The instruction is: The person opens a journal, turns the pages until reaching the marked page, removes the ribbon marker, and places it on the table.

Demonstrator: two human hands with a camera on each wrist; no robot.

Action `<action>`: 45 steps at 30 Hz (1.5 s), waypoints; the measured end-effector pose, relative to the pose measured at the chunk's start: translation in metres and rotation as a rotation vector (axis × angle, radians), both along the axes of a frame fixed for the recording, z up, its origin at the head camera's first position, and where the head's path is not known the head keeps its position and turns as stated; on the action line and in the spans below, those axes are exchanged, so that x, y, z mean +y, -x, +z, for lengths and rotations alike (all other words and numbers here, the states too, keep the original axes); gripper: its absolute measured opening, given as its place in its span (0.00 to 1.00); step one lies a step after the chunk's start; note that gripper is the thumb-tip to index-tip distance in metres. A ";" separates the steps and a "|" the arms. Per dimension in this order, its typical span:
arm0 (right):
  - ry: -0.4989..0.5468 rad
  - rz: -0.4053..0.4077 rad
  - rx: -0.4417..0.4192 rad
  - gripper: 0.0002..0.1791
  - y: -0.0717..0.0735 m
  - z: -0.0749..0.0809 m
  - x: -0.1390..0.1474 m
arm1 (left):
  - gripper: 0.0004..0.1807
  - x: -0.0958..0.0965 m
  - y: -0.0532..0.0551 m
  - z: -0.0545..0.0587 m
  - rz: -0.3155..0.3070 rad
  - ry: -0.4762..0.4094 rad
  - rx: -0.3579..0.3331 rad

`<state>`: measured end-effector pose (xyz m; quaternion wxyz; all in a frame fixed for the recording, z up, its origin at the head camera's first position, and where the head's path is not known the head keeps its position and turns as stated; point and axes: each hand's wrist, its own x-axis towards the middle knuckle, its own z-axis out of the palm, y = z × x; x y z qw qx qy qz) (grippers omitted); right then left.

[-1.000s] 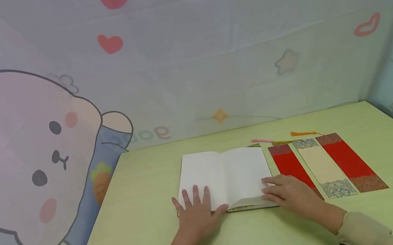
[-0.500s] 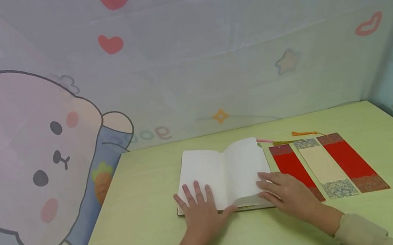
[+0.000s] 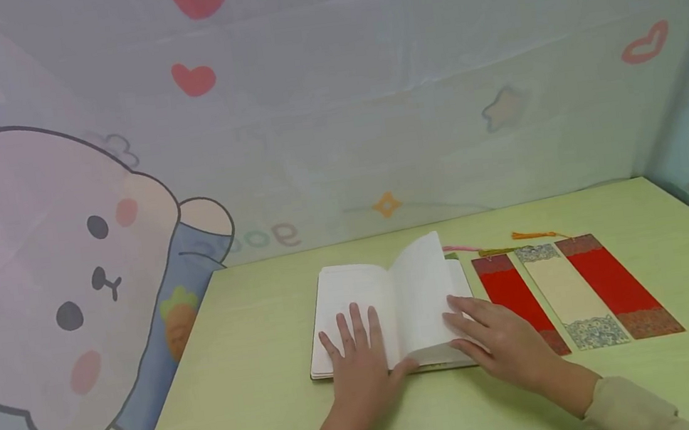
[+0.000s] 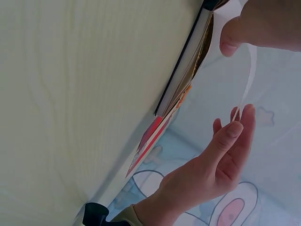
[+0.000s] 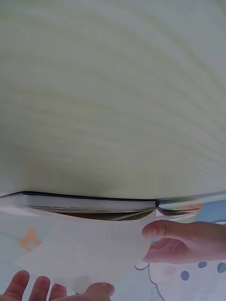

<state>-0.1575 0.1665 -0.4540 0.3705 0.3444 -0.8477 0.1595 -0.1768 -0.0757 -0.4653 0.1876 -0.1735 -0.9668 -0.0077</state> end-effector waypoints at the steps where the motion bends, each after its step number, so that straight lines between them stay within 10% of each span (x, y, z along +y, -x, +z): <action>1: 0.003 -0.005 0.000 0.25 0.000 0.000 0.000 | 0.56 0.000 0.000 0.000 -0.010 -0.002 0.011; 15: -0.003 -0.182 -0.174 0.37 -0.004 0.002 0.003 | 0.55 -0.003 0.003 0.011 -0.257 -0.180 0.396; 22: -0.049 -0.287 -0.351 0.33 -0.006 0.001 0.004 | 0.65 -0.007 0.008 0.009 -0.244 -0.190 0.604; 30: -0.146 -0.320 -0.537 0.33 -0.009 0.001 0.007 | 0.58 -0.014 0.000 0.015 -0.069 0.036 0.446; 45: -0.226 -0.301 -0.634 0.38 -0.007 -0.006 0.013 | 0.37 -0.032 0.001 0.005 -0.002 0.017 -0.021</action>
